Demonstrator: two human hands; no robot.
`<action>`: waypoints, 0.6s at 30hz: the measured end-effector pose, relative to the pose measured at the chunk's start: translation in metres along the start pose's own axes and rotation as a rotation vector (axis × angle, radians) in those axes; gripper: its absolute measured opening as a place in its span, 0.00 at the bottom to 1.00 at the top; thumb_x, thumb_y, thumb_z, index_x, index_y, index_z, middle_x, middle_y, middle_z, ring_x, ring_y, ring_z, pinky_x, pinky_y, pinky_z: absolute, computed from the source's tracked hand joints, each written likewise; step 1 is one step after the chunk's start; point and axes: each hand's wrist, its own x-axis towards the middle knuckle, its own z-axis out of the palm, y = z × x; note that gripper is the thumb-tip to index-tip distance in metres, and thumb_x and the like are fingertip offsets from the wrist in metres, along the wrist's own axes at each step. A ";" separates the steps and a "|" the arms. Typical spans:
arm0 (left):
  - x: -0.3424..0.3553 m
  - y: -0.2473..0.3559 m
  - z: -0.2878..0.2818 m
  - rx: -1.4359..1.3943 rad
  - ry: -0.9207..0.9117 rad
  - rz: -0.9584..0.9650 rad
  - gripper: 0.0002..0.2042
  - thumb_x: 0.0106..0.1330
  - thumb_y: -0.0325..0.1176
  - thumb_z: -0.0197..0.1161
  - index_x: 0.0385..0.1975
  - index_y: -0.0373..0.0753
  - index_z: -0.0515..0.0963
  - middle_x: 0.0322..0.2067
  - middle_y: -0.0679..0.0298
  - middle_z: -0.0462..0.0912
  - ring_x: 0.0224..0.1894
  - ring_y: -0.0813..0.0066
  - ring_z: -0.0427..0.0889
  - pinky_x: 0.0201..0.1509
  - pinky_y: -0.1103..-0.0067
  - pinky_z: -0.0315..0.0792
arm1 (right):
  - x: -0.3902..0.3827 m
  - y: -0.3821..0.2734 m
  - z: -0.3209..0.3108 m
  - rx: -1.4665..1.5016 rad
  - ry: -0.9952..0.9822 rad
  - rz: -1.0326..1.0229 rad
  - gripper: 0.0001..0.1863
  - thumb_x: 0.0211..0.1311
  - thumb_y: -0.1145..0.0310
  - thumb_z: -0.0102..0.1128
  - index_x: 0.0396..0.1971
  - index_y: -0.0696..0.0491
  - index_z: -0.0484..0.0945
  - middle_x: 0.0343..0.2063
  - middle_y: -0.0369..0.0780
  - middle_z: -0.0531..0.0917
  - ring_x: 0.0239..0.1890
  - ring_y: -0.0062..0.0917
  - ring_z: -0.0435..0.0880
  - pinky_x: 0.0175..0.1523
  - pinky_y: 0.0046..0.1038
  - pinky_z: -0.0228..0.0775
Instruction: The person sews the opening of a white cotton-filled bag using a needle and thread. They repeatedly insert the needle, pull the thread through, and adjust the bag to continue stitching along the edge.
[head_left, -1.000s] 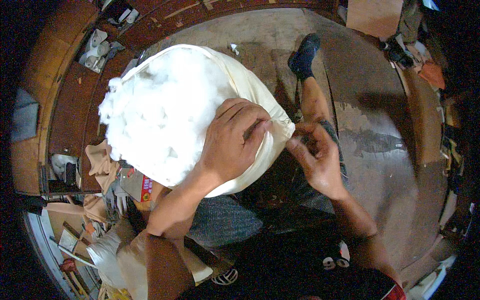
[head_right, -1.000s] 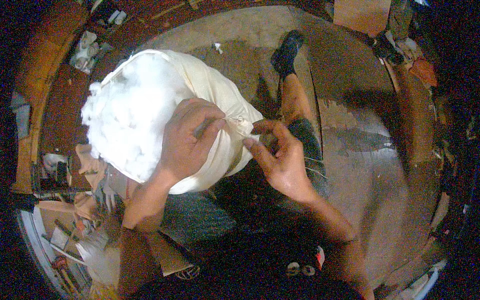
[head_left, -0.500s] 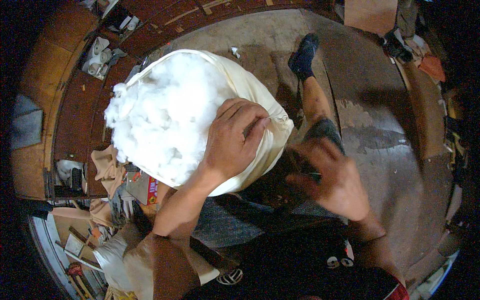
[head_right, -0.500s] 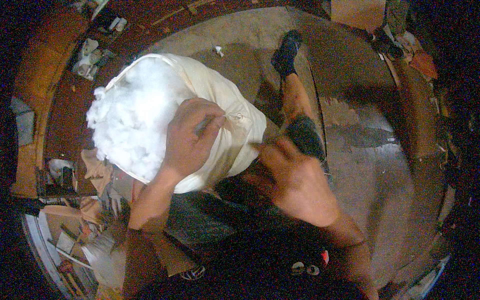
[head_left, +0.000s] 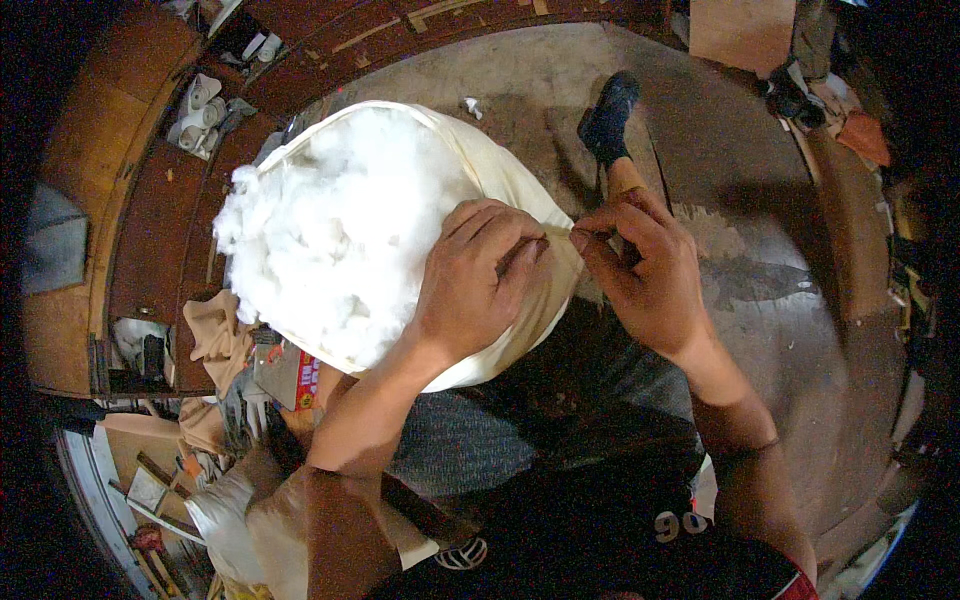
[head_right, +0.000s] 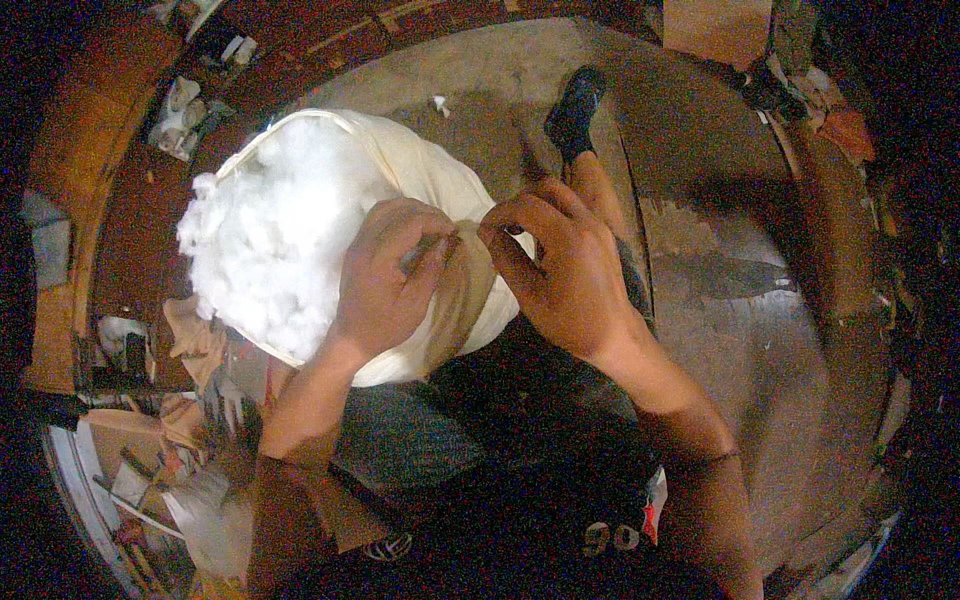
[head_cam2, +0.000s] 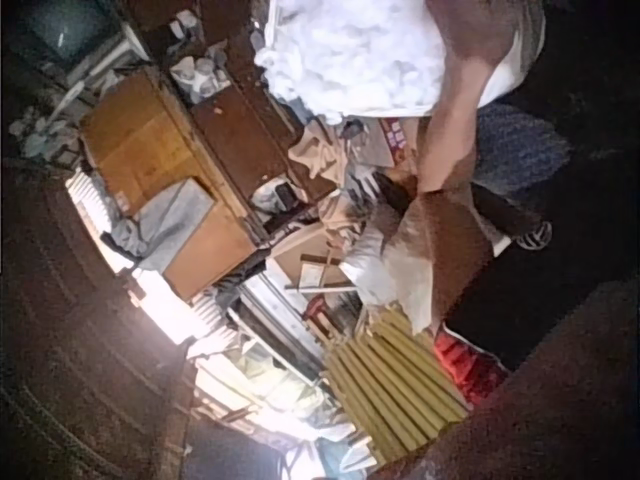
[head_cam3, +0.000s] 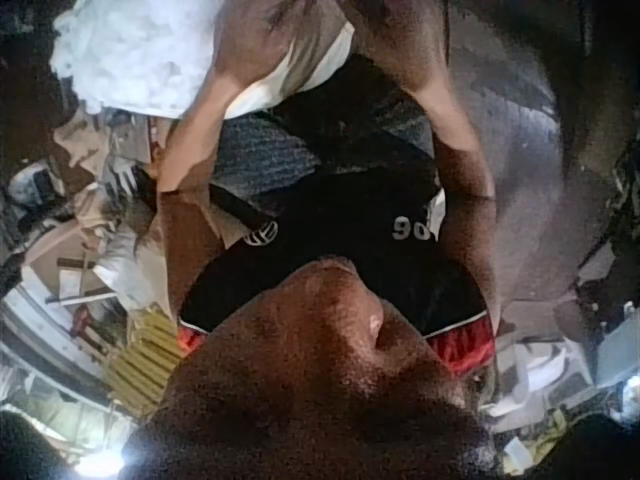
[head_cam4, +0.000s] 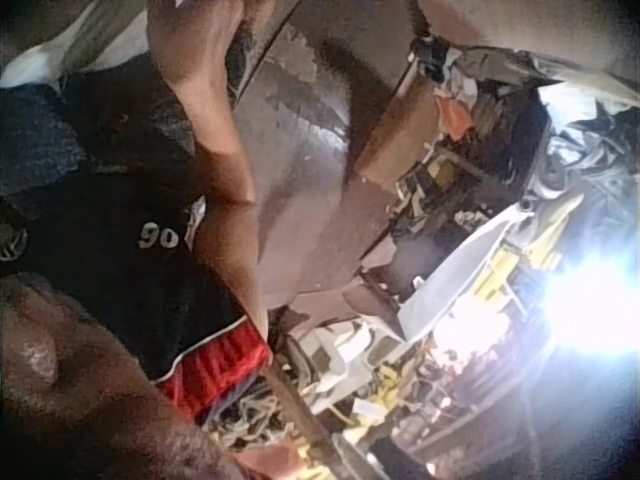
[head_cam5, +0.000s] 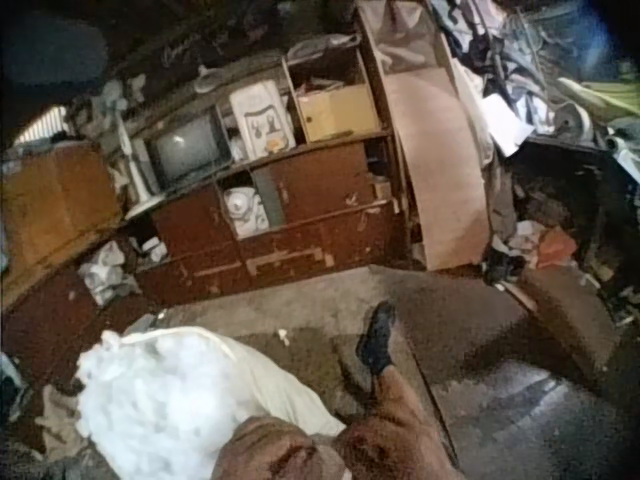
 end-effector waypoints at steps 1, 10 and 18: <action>0.000 -0.001 0.000 0.002 0.000 0.011 0.04 0.63 0.26 0.63 0.36 0.37 0.79 0.36 0.55 0.83 0.45 0.49 0.80 0.56 0.61 0.72 | 0.001 -0.005 -0.001 -0.016 0.016 -0.054 0.03 0.61 0.71 0.70 0.33 0.52 0.86 0.30 0.40 0.85 0.32 0.35 0.82 0.50 0.35 0.71; 0.000 0.002 0.000 0.045 -0.017 -0.027 0.04 0.65 0.27 0.65 0.37 0.38 0.81 0.39 0.54 0.84 0.48 0.49 0.80 0.54 0.62 0.75 | -0.033 -0.006 -0.017 0.253 0.010 0.224 0.05 0.69 0.75 0.63 0.40 0.60 0.82 0.37 0.40 0.85 0.43 0.23 0.81 0.53 0.26 0.69; 0.002 0.003 0.002 0.047 0.006 -0.004 0.04 0.65 0.29 0.65 0.36 0.37 0.80 0.36 0.56 0.84 0.45 0.51 0.81 0.55 0.62 0.72 | -0.028 0.024 0.016 0.599 -0.005 0.236 0.09 0.71 0.74 0.63 0.47 0.61 0.82 0.45 0.40 0.85 0.51 0.24 0.81 0.58 0.27 0.72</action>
